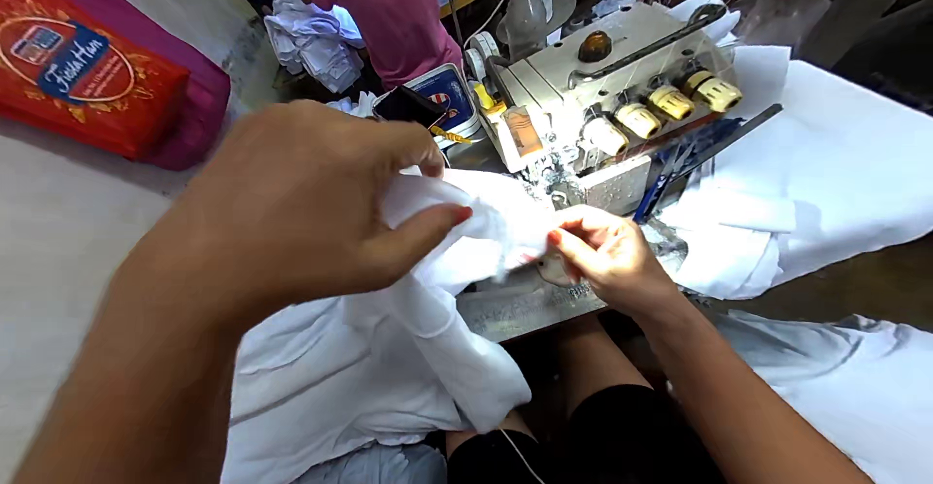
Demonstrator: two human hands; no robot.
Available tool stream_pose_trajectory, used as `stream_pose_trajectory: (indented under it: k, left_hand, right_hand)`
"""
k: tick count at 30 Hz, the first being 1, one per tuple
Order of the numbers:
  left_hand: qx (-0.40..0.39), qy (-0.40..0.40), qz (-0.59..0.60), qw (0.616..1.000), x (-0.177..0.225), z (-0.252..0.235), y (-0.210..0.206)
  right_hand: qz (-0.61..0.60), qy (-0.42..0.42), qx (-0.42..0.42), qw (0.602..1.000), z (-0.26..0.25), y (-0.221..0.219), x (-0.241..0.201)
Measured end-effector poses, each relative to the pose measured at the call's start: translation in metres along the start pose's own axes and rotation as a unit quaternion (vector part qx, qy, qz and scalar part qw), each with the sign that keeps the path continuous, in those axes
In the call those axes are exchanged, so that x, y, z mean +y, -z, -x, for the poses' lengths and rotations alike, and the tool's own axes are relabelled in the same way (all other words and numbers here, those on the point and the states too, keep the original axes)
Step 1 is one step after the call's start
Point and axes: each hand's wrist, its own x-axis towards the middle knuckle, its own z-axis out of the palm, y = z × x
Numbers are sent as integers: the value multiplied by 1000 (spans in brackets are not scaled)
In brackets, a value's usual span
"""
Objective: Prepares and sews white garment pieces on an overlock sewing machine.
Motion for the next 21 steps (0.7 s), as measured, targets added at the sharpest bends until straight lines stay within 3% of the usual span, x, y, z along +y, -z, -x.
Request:
stream_pose_trajectory:
  k: [4, 8, 21]
  left_hand:
    - [-48, 6, -3, 999, 5, -10, -26]
    - [-47, -11, 18, 999, 11, -12, -46]
    - [-74, 15, 75, 994, 1, -33, -100]
  right_hand:
    - [25, 13, 0, 1000, 38, 11, 7]
    - [40, 45, 33, 998, 57, 9, 14]
    - [19, 31, 53, 998, 17, 1, 31]
